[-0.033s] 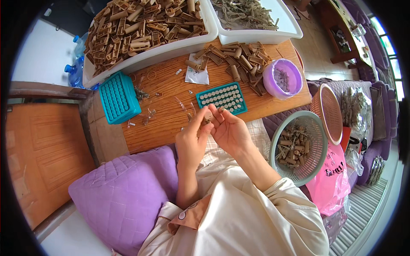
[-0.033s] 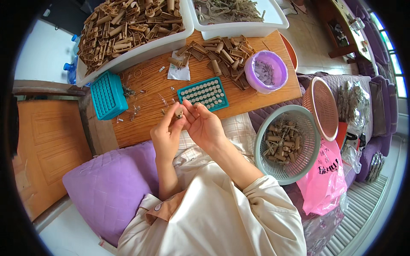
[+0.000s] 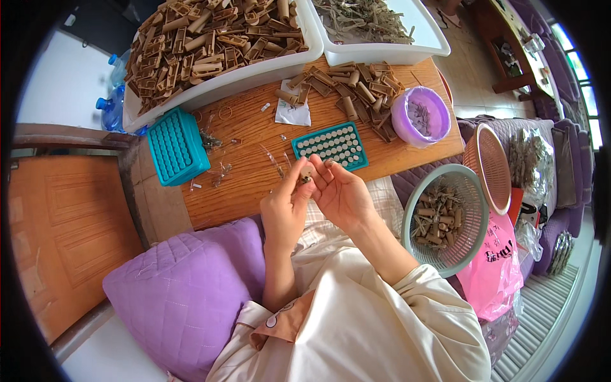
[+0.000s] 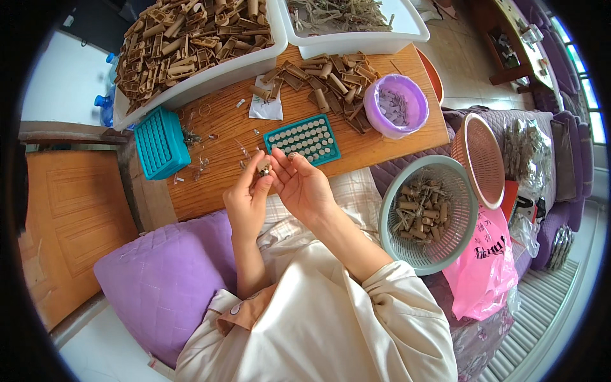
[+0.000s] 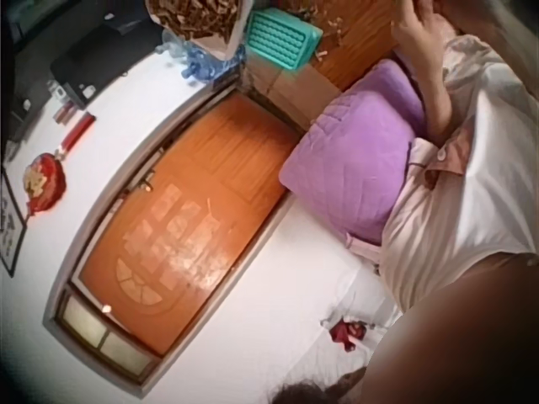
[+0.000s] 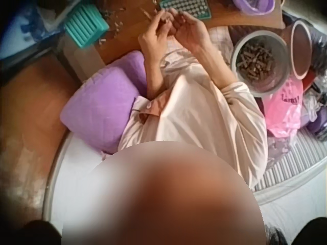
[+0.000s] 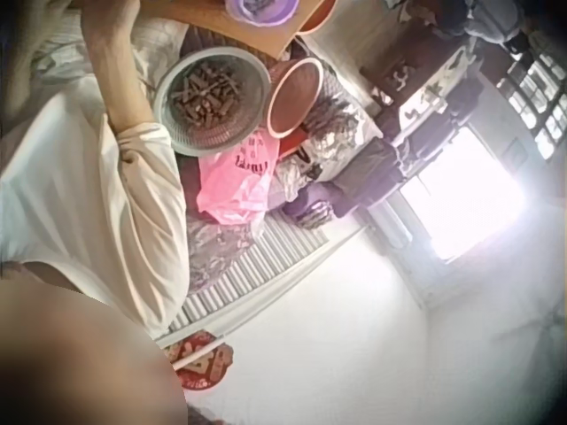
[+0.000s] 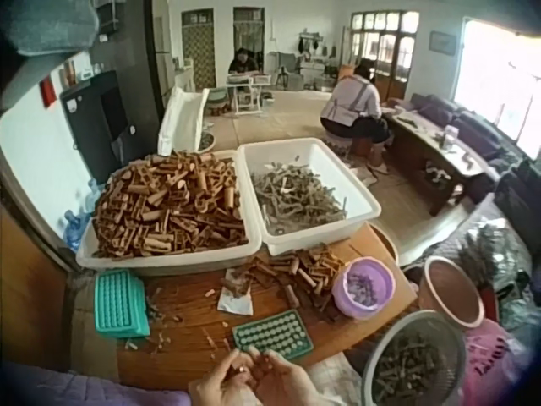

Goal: The person is manually assembling or wrapping sticks of incense or related material into small bundles or tubes.

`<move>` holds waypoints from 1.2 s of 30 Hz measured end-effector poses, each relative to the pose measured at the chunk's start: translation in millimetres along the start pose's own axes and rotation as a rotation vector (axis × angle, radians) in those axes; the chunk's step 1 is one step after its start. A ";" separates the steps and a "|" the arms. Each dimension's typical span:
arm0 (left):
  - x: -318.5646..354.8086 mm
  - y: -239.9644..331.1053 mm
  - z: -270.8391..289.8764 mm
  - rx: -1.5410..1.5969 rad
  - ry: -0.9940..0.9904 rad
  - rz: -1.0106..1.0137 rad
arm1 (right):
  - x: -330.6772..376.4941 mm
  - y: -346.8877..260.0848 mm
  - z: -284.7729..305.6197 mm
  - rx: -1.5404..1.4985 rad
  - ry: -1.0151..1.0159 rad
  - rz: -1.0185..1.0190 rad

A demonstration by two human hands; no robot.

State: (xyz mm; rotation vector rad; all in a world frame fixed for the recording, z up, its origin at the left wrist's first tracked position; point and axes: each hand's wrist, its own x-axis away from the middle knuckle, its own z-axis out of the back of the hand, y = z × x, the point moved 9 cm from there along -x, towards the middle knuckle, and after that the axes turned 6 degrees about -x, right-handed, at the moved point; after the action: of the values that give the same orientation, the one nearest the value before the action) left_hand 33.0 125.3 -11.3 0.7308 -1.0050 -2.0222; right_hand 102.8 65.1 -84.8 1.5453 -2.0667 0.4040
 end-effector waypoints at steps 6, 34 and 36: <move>-0.2 -13.8 -3.4 0.195 -0.056 0.130 | -7.9 3.5 1.8 0.003 -0.018 0.013; -0.6 -41.8 10.5 -0.196 0.126 0.277 | -34.6 27.9 27.0 0.183 0.206 0.065; -2.3 -36.7 9.9 -0.199 0.097 0.238 | -42.3 28.7 27.1 0.173 0.194 0.051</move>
State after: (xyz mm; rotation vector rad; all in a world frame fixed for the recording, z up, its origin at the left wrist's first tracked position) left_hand 13.5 146.3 -36.3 0.5694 -0.7823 -1.8302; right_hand 78.2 93.1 -129.0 1.4869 -1.9656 0.7394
